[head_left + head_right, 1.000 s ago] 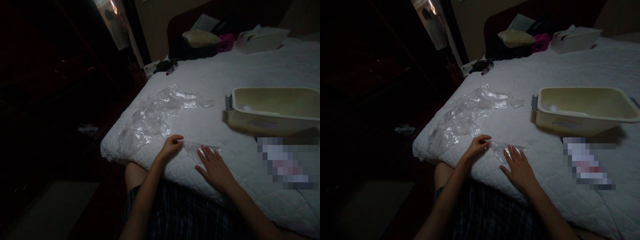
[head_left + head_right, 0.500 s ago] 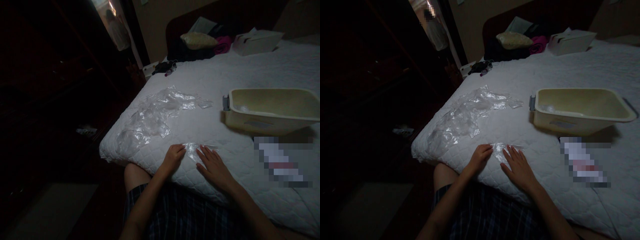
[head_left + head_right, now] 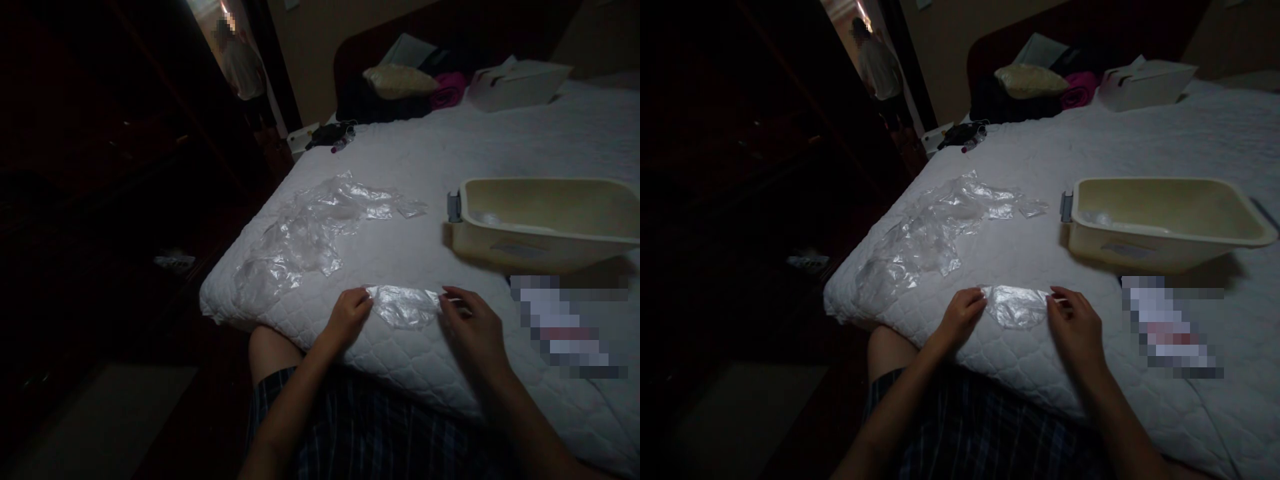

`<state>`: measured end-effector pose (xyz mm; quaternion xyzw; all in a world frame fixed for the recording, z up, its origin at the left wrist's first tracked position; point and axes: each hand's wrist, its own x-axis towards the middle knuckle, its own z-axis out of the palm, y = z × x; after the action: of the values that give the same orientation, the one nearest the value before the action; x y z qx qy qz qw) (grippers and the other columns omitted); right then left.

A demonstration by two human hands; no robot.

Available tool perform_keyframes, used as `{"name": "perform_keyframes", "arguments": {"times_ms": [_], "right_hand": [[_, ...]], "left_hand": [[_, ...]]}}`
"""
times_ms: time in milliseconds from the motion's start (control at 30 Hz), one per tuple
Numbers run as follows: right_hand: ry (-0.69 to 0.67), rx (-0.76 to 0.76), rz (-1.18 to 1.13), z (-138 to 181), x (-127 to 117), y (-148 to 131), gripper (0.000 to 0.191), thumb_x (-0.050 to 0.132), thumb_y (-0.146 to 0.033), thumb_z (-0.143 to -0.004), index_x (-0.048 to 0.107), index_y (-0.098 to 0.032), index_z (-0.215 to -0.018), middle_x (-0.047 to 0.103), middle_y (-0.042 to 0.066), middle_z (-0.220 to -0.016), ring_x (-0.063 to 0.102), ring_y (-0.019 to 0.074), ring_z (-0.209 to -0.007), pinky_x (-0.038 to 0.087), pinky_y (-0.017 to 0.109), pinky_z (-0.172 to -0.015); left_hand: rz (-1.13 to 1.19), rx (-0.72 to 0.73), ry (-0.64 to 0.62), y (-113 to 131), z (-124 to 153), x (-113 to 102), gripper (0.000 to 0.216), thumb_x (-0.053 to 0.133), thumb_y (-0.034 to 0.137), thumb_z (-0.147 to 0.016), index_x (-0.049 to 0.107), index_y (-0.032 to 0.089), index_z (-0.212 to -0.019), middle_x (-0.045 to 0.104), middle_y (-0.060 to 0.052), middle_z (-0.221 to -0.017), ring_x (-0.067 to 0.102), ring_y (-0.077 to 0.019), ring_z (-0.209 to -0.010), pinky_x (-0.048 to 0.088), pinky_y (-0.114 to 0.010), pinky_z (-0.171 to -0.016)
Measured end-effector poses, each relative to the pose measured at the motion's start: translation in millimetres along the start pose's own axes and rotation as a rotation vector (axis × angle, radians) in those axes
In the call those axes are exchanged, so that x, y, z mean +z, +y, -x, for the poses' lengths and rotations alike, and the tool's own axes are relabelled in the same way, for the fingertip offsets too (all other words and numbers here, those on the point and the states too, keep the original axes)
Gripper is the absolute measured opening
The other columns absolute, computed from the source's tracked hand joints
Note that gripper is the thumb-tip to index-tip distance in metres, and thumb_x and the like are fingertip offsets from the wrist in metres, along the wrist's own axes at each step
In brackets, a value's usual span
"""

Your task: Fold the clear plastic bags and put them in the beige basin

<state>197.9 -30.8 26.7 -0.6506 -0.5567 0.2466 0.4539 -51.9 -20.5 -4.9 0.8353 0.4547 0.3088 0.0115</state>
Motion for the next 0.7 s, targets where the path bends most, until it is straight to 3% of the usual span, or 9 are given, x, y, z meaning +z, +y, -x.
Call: {"name": "perform_keyframes", "arguments": {"times_ms": [100, 200, 367, 500, 600, 700], "right_hand": [[-0.098, 0.003, 0.111, -11.2, 1.8, 11.8, 0.051, 0.060, -0.049, -0.074, 0.058, -0.017, -0.114, 0.063, 0.009, -0.094, 0.057, 0.0173, -0.063, 0.050, 0.037, -0.066], [-0.128, -0.048, 0.198, -15.8, 7.8, 27.7, 0.055, 0.061, -0.050, -0.073, 0.057, -0.016, -0.116, 0.062, 0.010, -0.099, 0.055, 0.0160, -0.061, 0.048, 0.037, -0.067], [-0.145, -0.110, 0.213, -12.9, 9.7, 30.6, 0.052, 0.059, -0.049, -0.075, 0.057, -0.017, -0.116, 0.060, 0.011, -0.099, 0.057, 0.0188, -0.070, 0.049, 0.037, -0.071], [-0.137, -0.124, 0.177, -20.2, 1.6, 21.9, 0.054, 0.060, -0.051, -0.074, 0.057, -0.018, -0.116, 0.059, 0.011, -0.100, 0.057, 0.0193, -0.069, 0.050, 0.039, -0.070], [-0.192, -0.159, 0.167, -35.8, -4.3, 18.7, 0.052, 0.061, -0.053, -0.074, 0.058, -0.020, -0.114, 0.059, 0.013, -0.104, 0.059, 0.0215, -0.073, 0.050, 0.041, -0.071], [-0.412, -0.232, 0.185, -54.3, -4.2, 15.4, 0.046, 0.063, -0.048, -0.071, 0.061, -0.019, -0.107, 0.062, 0.012, -0.103, 0.061, 0.0254, -0.085, 0.049, 0.041, -0.077]], "left_hand": [[-0.011, 0.080, 0.045, -2.9, 2.0, 0.7, 0.019, 0.048, 0.021, -0.091, 0.061, 0.018, -0.104, 0.065, -0.010, -0.105, 0.058, -0.0218, -0.107, 0.050, -0.040, -0.087], [0.015, 0.102, 0.071, -5.2, 5.4, 1.3, 0.021, 0.050, 0.016, -0.088, 0.059, 0.019, -0.107, 0.064, -0.009, -0.109, 0.054, -0.0226, -0.114, 0.049, -0.041, -0.091], [0.112, 0.035, 0.078, -3.9, 5.2, -3.1, 0.022, 0.052, 0.014, -0.083, 0.060, 0.019, -0.103, 0.062, -0.010, -0.109, 0.056, -0.0218, -0.106, 0.051, -0.041, -0.088], [0.187, -0.037, 0.068, -2.7, -10.9, -16.1, 0.024, 0.050, 0.016, -0.084, 0.060, 0.018, -0.106, 0.061, -0.010, -0.105, 0.056, -0.0197, -0.099, 0.051, -0.038, -0.085], [0.218, -0.106, -0.001, -6.8, -31.4, -25.4, 0.027, 0.053, 0.023, -0.085, 0.058, 0.017, -0.111, 0.059, -0.011, -0.109, 0.054, -0.0206, -0.104, 0.047, -0.039, -0.091], [0.313, -0.170, -0.219, -15.0, -51.9, -27.3, 0.031, 0.063, 0.031, -0.080, 0.059, 0.018, -0.108, 0.061, -0.008, -0.106, 0.057, -0.0200, -0.100, 0.047, -0.037, -0.091]]}}
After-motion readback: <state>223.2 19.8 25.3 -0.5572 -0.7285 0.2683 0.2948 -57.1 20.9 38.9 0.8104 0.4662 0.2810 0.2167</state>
